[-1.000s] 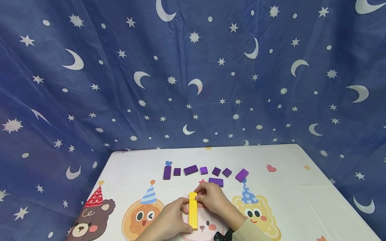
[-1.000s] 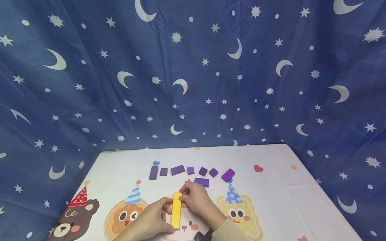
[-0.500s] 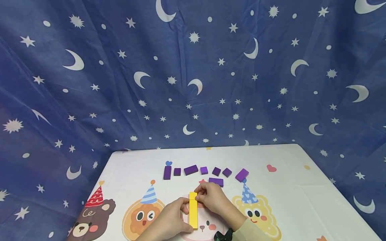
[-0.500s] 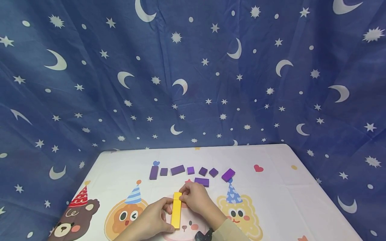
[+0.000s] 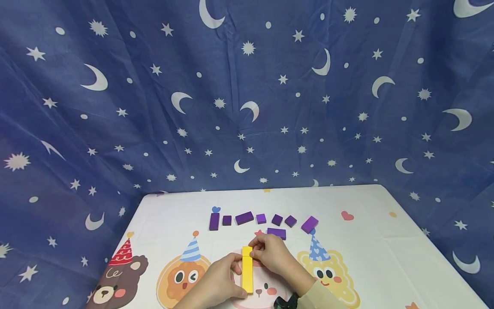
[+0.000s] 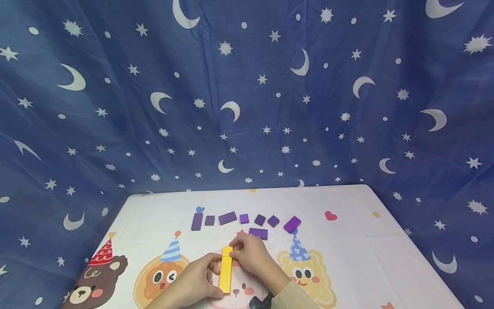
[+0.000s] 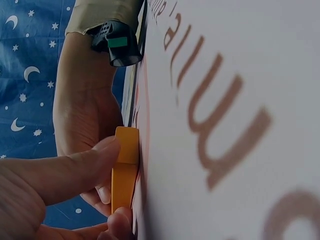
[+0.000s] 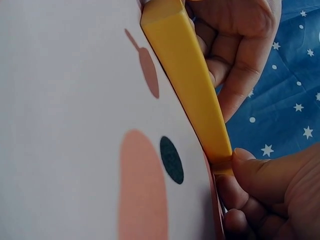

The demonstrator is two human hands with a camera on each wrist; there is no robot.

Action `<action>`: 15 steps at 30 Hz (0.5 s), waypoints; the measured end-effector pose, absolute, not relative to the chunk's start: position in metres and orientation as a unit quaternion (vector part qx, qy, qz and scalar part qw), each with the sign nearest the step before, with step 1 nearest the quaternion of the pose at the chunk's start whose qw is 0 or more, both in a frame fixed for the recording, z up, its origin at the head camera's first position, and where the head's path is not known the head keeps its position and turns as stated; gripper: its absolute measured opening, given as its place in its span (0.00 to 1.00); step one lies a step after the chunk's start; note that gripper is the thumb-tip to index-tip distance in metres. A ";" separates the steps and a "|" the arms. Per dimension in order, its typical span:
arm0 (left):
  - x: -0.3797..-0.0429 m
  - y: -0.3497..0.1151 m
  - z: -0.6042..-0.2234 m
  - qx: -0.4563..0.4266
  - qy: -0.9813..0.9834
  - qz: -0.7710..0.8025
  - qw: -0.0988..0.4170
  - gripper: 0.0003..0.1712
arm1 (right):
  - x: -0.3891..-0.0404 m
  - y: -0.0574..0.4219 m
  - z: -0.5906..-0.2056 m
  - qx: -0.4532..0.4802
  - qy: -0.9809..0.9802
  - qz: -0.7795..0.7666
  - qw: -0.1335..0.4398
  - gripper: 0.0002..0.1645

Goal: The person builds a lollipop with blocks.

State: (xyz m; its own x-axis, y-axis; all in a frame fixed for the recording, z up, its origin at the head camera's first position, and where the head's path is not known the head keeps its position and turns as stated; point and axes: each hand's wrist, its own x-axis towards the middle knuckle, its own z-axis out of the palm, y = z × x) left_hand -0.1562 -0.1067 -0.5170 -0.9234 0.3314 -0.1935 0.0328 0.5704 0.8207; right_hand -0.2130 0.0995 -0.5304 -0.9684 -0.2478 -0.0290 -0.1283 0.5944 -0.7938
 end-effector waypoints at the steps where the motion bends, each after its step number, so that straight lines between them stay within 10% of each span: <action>1: -0.156 -0.107 -0.517 0.103 0.871 0.451 0.166 0.51 | -0.213 0.100 -0.530 -0.105 0.889 -0.439 0.070 0.07; 15: -0.159 -0.105 -0.514 0.092 0.876 0.448 0.151 0.42 | -0.216 0.101 -0.533 -0.103 0.898 -0.424 0.055 0.06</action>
